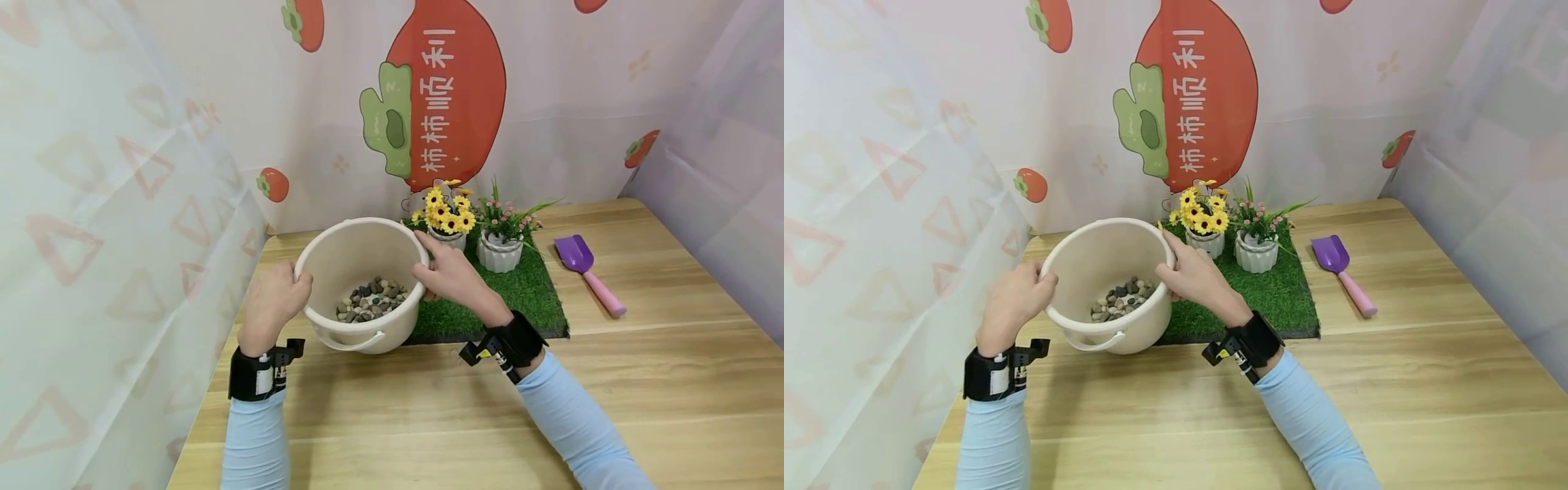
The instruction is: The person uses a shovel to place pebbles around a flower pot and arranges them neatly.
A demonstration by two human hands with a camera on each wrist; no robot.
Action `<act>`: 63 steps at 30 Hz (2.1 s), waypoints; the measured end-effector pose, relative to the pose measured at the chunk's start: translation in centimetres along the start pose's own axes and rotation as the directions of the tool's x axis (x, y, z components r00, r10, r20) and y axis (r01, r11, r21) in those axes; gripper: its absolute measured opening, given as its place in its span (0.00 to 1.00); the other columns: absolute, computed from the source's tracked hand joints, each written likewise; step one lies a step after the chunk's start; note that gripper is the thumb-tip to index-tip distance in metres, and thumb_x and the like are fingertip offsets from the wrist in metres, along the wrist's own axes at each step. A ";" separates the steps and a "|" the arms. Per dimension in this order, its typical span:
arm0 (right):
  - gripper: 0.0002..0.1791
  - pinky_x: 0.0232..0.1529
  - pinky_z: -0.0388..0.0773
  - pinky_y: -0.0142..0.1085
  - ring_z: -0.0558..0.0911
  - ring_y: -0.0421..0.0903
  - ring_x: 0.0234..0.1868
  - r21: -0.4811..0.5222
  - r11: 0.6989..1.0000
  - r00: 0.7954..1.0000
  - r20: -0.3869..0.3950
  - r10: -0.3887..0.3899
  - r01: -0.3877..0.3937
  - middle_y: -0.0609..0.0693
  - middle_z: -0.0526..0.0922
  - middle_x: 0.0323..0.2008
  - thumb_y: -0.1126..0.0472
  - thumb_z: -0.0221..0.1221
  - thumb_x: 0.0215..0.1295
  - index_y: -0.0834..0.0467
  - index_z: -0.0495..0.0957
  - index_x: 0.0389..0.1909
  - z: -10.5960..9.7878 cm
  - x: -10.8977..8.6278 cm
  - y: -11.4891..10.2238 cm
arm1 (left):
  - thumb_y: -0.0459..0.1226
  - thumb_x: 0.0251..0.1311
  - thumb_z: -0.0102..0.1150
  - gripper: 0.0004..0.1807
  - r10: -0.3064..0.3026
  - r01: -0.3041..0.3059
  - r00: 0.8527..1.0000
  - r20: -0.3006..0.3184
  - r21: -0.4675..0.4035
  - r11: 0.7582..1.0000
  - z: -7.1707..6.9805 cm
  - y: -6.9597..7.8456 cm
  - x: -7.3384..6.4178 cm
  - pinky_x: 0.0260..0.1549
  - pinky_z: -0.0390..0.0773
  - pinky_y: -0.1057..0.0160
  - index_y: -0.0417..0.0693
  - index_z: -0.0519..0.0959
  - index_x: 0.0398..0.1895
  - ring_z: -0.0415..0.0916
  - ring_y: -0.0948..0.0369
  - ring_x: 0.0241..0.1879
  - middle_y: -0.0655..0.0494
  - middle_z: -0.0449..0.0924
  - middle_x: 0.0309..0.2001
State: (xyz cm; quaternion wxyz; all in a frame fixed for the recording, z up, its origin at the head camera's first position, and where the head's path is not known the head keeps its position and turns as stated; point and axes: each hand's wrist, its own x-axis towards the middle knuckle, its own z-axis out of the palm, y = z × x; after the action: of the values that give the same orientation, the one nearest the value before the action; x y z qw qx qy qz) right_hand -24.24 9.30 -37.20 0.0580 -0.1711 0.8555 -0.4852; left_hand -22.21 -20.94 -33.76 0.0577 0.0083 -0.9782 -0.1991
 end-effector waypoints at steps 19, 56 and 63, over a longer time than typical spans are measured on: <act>0.36 0.30 0.81 0.39 0.82 0.48 0.23 -0.052 0.999 0.999 0.050 -0.002 0.004 0.54 0.83 0.27 0.49 0.46 0.73 0.42 0.44 0.78 0.2 0.0 0.1 | 0.44 0.65 0.41 0.18 0.006 -0.006 0.996 0.091 -0.005 1.000 0.1 -1.0 0.2 0.21 0.67 0.62 0.40 0.77 0.37 0.74 0.54 0.26 0.44 0.82 0.33; 0.29 0.41 0.78 0.41 0.83 0.54 0.38 -0.143 0.989 0.999 0.031 0.036 -0.032 0.60 0.83 0.41 0.44 0.44 0.77 0.56 0.62 0.71 -6.9 -3.5 6.0 | 0.64 0.72 0.24 0.37 0.128 -0.120 0.985 0.117 -0.069 0.990 0.2 -2.5 2.2 0.46 0.75 0.49 0.47 0.72 0.61 0.79 0.48 0.49 0.44 0.82 0.48; 0.29 0.40 0.80 0.43 0.84 0.51 0.37 -0.084 0.994 0.998 0.007 0.066 -0.065 0.63 0.83 0.42 0.47 0.45 0.78 0.59 0.62 0.70 -8.7 -4.1 7.4 | 0.62 0.73 0.29 0.36 0.135 -0.124 0.985 0.103 -0.108 0.986 0.7 -2.6 2.5 0.47 0.75 0.49 0.43 0.73 0.58 0.79 0.48 0.48 0.43 0.82 0.47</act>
State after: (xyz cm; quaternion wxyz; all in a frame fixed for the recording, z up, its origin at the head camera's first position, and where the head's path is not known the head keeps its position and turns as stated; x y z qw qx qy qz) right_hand -24.48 21.32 -39.24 0.0710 -0.1476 0.8801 -0.4457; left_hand -24.83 -23.13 -35.15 0.0169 -0.0694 -0.9670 -0.2444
